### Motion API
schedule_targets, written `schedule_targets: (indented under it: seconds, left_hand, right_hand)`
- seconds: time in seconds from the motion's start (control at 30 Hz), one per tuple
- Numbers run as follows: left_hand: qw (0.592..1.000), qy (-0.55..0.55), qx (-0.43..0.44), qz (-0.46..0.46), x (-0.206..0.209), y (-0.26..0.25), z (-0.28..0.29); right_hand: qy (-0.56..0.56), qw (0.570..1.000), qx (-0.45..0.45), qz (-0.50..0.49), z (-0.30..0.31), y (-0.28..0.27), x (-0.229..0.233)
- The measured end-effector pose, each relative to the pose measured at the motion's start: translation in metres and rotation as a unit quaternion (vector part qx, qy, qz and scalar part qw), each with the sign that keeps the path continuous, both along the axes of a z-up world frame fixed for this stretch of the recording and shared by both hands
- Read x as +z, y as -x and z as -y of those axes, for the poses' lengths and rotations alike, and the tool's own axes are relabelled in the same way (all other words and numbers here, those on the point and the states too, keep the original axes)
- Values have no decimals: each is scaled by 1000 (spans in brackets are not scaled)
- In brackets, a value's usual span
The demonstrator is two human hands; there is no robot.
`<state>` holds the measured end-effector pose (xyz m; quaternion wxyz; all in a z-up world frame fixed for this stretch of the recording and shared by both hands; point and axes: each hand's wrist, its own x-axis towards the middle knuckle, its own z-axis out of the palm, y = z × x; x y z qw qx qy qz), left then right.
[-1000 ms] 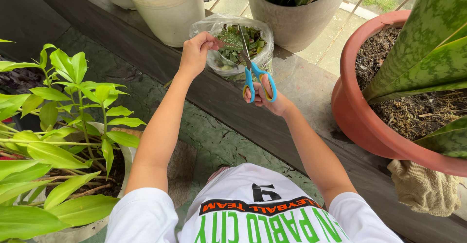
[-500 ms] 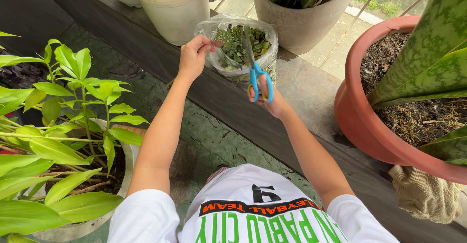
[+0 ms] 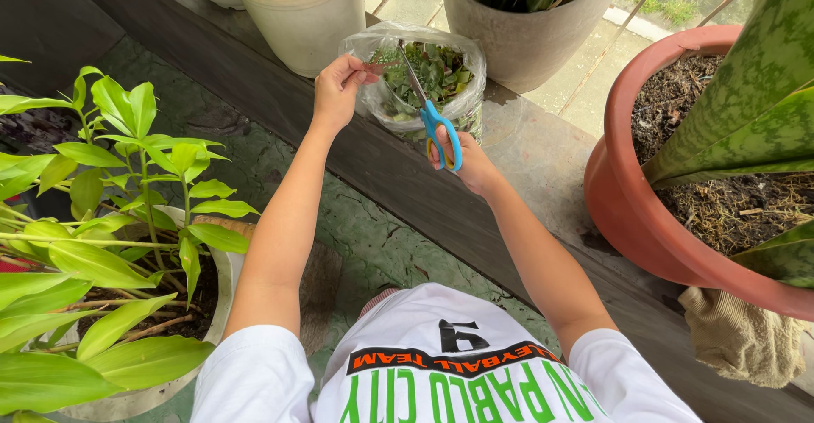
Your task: The person uses scissors to trim leaves from potted plants and places the cuttings into a plastic bag.
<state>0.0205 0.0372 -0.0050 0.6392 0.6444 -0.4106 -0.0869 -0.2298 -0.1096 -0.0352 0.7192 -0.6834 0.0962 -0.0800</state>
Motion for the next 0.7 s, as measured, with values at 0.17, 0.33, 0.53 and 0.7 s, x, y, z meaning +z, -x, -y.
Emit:
schedule_targets:
  seconds: [0.17, 0.33, 0.53, 0.7]
  left_hand:
    - [997, 57, -22, -49, -8, -11, 1]
    - [996, 34, -3, -79, -11, -12, 3]
    - [998, 33, -12, -51, -14, -16, 6]
    - [996, 18, 16, -81, -2, -13, 2]
  right_hand:
    - [-54, 995, 81, -29, -4, 9, 18]
    - [-52, 989, 124, -56, -4, 0, 31]
    - [23, 998, 29, -41, 4, -19, 32]
    - [-57, 996, 47, -47, 10, -6, 35]
